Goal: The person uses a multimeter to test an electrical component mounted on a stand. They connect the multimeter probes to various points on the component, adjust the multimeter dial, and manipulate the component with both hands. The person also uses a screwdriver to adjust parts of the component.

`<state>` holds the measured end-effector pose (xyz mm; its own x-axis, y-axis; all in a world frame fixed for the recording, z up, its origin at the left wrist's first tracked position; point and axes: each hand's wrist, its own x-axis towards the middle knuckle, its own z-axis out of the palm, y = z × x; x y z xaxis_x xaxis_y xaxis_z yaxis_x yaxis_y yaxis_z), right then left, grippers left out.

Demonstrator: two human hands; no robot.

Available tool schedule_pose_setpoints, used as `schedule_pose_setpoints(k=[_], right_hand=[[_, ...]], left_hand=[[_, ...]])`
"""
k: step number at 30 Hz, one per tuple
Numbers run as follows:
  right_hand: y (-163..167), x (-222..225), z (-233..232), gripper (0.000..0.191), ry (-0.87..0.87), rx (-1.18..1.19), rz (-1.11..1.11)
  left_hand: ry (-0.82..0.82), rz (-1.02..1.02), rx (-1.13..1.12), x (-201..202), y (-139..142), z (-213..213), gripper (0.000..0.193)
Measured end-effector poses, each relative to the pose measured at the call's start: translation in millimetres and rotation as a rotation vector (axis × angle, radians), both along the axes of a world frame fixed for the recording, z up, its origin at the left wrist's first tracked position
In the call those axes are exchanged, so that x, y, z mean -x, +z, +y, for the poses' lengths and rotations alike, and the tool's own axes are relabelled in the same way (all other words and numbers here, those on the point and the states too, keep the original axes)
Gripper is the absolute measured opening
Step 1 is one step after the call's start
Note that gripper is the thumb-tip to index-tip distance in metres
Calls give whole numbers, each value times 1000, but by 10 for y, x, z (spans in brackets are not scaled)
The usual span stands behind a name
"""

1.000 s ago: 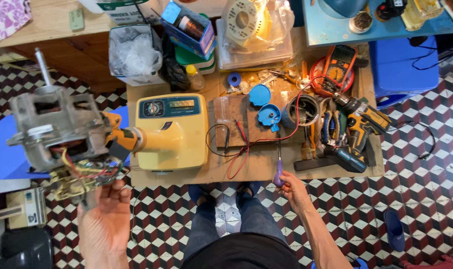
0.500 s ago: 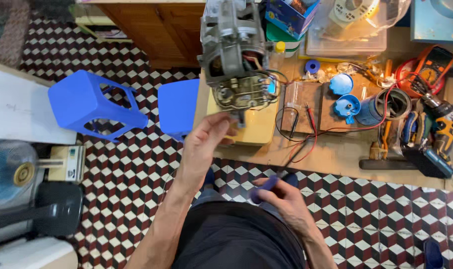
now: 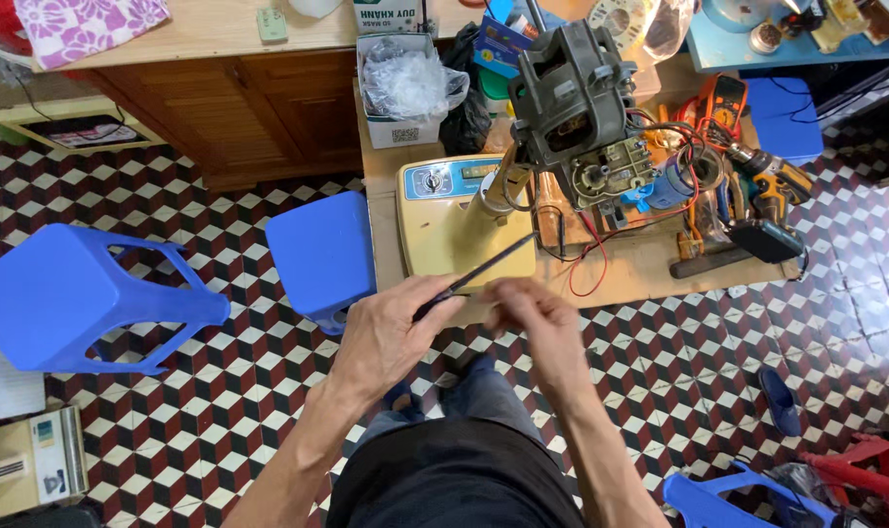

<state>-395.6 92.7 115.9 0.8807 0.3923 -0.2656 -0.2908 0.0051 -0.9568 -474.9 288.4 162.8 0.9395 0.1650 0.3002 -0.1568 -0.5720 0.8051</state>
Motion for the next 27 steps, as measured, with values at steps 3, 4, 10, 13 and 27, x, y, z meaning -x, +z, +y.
schedule_pose_setpoints(k=[3,4,10,13,27], right_hand=[[235,-199,-88,32,-60,-312,-18],[287,-221,-100,32,-53,-374,-8],[255,-268,165,26,-120,-544,-6],[169,-244,305,26,-209,-621,-13],[-119,-260,665,25,-479,-658,-68]], left_hand=[[-64,70,-141,-113,63,-28,30],[-70,76,-157,-127,88,-32,31],[-116,57,-248,-226,220,118,34],[-118,-16,-278,-247,299,278,34],[-302,-84,-320,-574,365,959,25]])
